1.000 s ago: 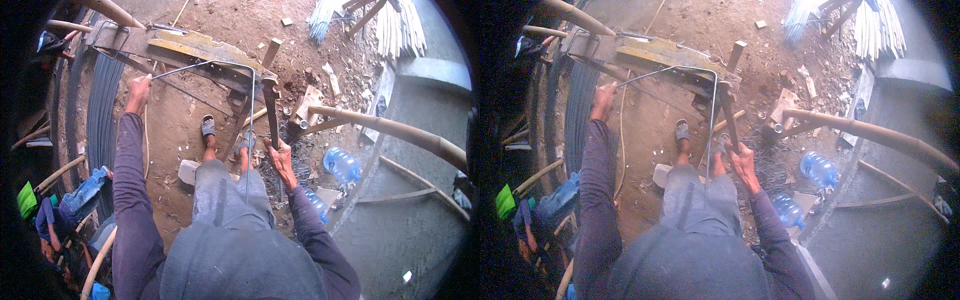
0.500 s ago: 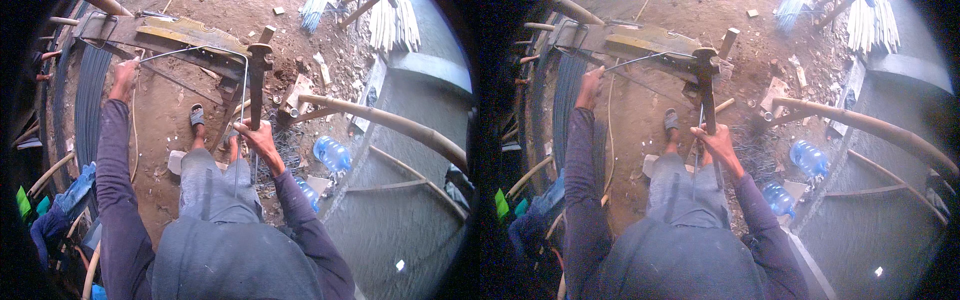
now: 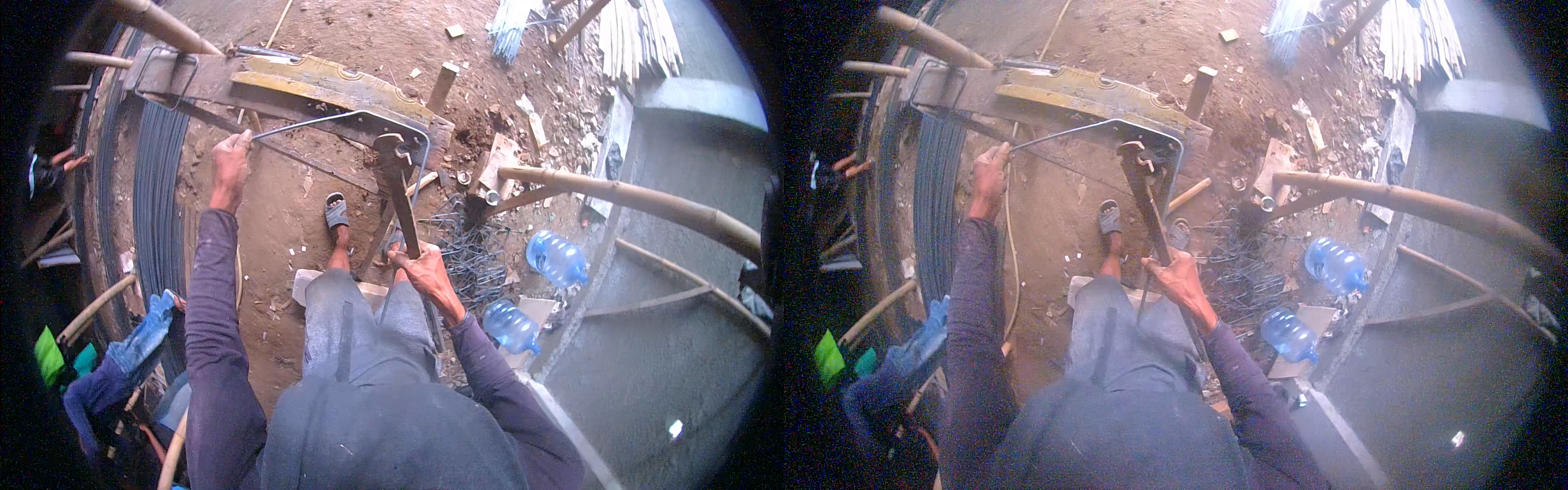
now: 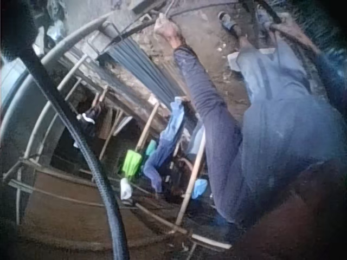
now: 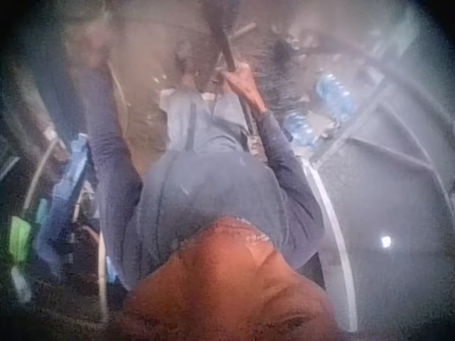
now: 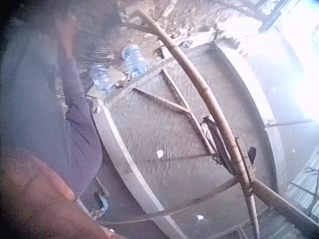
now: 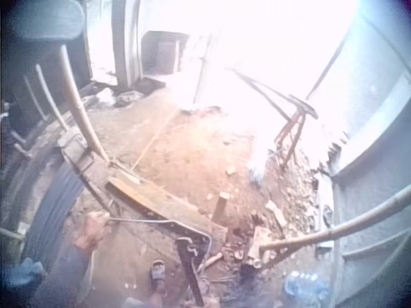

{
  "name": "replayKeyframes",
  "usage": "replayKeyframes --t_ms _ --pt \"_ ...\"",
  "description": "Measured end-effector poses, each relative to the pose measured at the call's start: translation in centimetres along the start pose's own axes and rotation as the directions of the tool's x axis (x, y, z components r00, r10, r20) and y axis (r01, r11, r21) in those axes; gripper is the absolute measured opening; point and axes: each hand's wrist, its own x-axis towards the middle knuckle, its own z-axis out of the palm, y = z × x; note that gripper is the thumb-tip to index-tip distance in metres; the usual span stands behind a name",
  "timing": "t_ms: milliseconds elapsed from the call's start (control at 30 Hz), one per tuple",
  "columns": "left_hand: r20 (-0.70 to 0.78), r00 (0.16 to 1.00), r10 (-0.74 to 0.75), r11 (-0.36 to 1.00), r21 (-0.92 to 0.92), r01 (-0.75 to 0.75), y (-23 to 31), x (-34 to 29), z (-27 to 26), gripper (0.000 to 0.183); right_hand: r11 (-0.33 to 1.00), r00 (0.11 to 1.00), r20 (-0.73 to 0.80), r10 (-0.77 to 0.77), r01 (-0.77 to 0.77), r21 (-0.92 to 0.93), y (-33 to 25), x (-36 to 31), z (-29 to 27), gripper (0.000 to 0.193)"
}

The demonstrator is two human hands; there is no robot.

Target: The person repeatedly places a metal rod into a bending jig and uses a hammer to bend it into a rectangular shape. The person removes the bent rod and repeats the process with new rods.

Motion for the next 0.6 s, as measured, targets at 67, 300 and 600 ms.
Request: replayKeyframes --t_ms 67,300,600 --pt "-0.007 0.994 0.107 0.994 0.010 -0.107 0.4 0.2 0.0 0.028 0.999 0.998 0.030 0.046 -0.046 0.017 0.4 0.2 0.2 0.026" --pt "-0.061 0.990 0.127 0.987 0.104 -0.120 1.5 0.7 -0.7 0.034 0.998 0.999 0.043 0.022 -0.019 -0.066 -0.4 0.3 0.3 0.033" --pt "-0.031 0.999 0.036 0.986 0.164 -0.030 0.0 2.0 -0.9 0.032 0.994 0.998 0.061 -0.006 0.013 -0.110 -1.1 0.4 -0.2 0.035"
